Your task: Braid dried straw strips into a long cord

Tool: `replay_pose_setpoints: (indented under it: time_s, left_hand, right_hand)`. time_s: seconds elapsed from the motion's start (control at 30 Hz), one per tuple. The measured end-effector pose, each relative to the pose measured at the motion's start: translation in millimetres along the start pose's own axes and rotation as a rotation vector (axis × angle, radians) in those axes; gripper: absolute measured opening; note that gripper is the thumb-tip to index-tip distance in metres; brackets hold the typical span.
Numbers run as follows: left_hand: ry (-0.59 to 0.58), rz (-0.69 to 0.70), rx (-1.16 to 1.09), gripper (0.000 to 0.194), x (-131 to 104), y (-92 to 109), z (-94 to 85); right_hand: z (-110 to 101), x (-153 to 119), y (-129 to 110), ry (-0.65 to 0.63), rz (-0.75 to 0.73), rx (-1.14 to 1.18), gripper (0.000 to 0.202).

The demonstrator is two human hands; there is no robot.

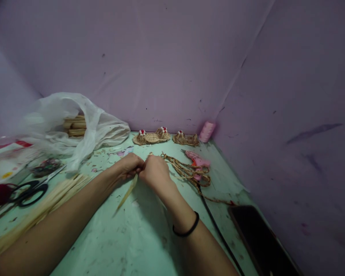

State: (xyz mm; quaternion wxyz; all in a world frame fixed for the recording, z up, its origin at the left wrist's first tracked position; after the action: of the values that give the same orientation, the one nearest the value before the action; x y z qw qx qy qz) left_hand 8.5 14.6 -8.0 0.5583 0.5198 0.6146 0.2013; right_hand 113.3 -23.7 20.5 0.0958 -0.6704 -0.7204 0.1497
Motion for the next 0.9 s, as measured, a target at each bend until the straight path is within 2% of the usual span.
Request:
replay_pose_setpoints:
  time_s: [0.1,0.23,0.27,0.4,0.53,0.63,0.77,0.9]
  left_hand:
    - [-0.054,0.061,0.093,0.015,1.7,-1.7,-5.8]
    - [-0.117,0.074,0.142,0.013,5.3,-4.4,-11.7]
    - [-0.125,0.07,0.144,0.013,6.9,-5.7,-12.9]
    - [-0.155,0.081,0.136,0.01,11.2,-9.7,-14.2]
    - [-0.167,0.128,0.232,0.008,3.3,-3.5,-11.7]
    - [-0.102,0.172,0.377,0.012,-8.8,8.7,-13.7]
    - [0.026,0.147,0.642,0.014,-25.8,22.9,-14.2]
    - [0.161,0.212,0.853,0.019,-45.7,23.5,11.4]
  right_hand:
    - [-3.2,5.9,10.6,-0.122,-0.012,0.146,0.019]
    - [-4.8,17.2,26.3,-0.055,0.157,0.443,0.018]
    - [-2.4,18.6,26.9,-0.071,0.197,0.529,0.016]
    - [12.5,18.1,18.2,-0.276,0.277,0.849,0.01]
    - [21.3,19.5,17.3,-0.247,0.318,0.794,0.012]
    - [23.5,23.0,23.2,-0.219,0.319,0.745,0.011]
    - [25.4,23.3,25.2,-0.251,0.312,0.879,0.012]
    - [30.4,20.4,22.3,-0.244,0.336,0.996,0.015]
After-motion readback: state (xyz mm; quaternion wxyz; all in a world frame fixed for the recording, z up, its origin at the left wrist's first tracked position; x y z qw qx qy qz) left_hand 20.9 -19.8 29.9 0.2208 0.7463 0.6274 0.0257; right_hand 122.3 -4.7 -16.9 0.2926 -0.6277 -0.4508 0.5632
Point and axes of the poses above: each hand's wrist, its own x-axis towards the middle knuckle, its own z-axis out of the palm, y = z × x, the point moved 1 cm from there along x, towards the middle knuckle
